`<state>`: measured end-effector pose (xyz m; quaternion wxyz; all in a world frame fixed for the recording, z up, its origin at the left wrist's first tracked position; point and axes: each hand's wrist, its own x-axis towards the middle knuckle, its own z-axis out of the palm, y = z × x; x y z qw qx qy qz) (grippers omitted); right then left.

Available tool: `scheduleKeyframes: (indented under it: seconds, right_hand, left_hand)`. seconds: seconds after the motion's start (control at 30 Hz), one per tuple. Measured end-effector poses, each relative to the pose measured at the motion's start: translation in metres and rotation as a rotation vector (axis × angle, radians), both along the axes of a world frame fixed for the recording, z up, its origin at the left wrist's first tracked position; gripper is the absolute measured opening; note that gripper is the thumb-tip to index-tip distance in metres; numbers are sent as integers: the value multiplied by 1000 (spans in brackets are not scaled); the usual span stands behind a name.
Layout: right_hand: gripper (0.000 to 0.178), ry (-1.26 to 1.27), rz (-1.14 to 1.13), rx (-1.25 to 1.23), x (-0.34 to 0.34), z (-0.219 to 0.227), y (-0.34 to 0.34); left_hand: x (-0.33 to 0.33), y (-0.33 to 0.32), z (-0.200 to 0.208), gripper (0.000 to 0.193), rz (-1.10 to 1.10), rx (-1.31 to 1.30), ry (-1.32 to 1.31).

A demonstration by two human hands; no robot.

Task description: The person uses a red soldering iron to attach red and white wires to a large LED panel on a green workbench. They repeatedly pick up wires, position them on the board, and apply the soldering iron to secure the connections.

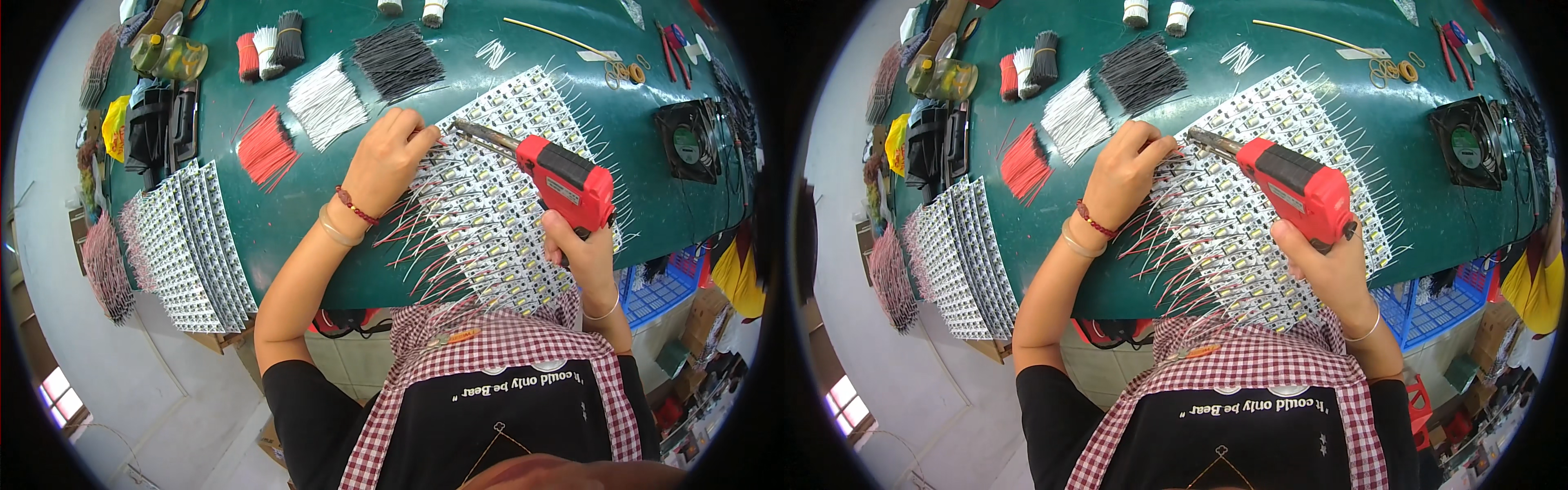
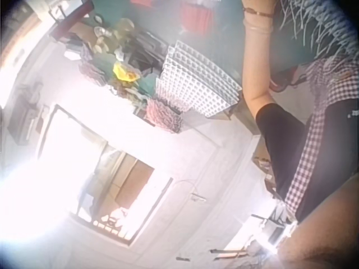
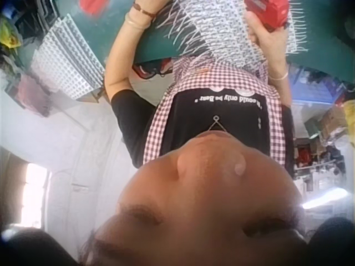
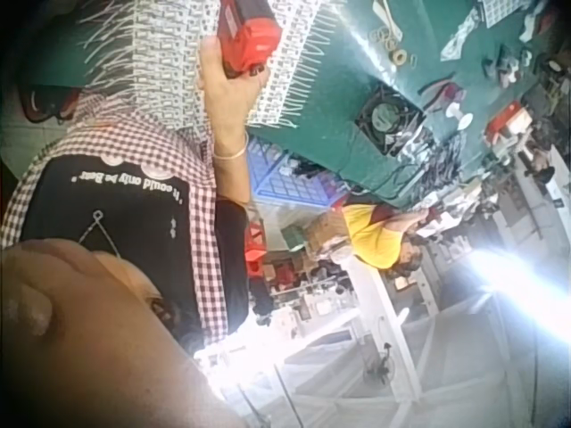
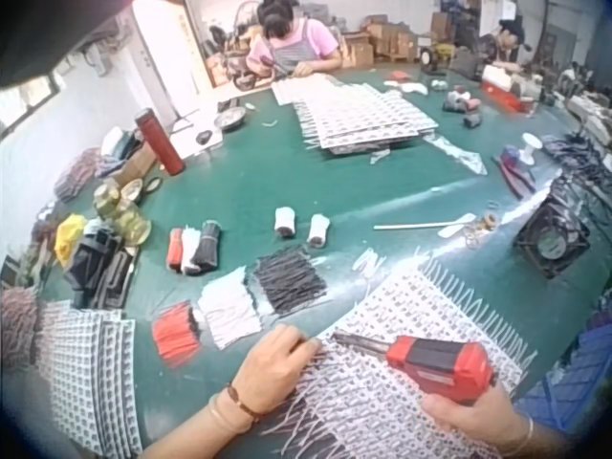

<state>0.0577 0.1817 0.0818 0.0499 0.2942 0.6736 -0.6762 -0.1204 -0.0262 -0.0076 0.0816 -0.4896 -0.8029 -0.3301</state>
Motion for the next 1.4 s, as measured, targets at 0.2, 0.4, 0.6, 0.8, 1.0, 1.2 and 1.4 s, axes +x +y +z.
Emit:
scheduleKeyframes:
  seconds: [0.2, 0.4, 0.6, 0.8, 1.0, 1.2, 1.4]
  right_hand:
    - [23, -25, 26, 21, 0, 0, -1]
    - [21, -49, 51, 32, 0, -1, -1]
    - [22, -71, 20, 42, 1, 1, -2]
    - [25, -36, -19, 17, 2, 6, -3]
    - [25, -32, -14, 9, 1, 3, -3]
    - [15, 10, -9, 72, -1, 9, -7]
    - [19, 28, -48, -5, 7, 7, -1]
  left_hand:
    - [2, 0, 0, 28, 4, -6, -4]
    - [3, 0, -2, 29, 10, 6, -25]
    - [3, 0, -3, 27, -2, 12, -12]
    - [3, -1, -2, 26, -3, 2, -13]
    - [3, 0, -2, 27, -9, 14, -4]
    - [2, 1, 0, 28, -10, -4, 26]
    - [0, -6, 12, 25, 11, -94, 72]
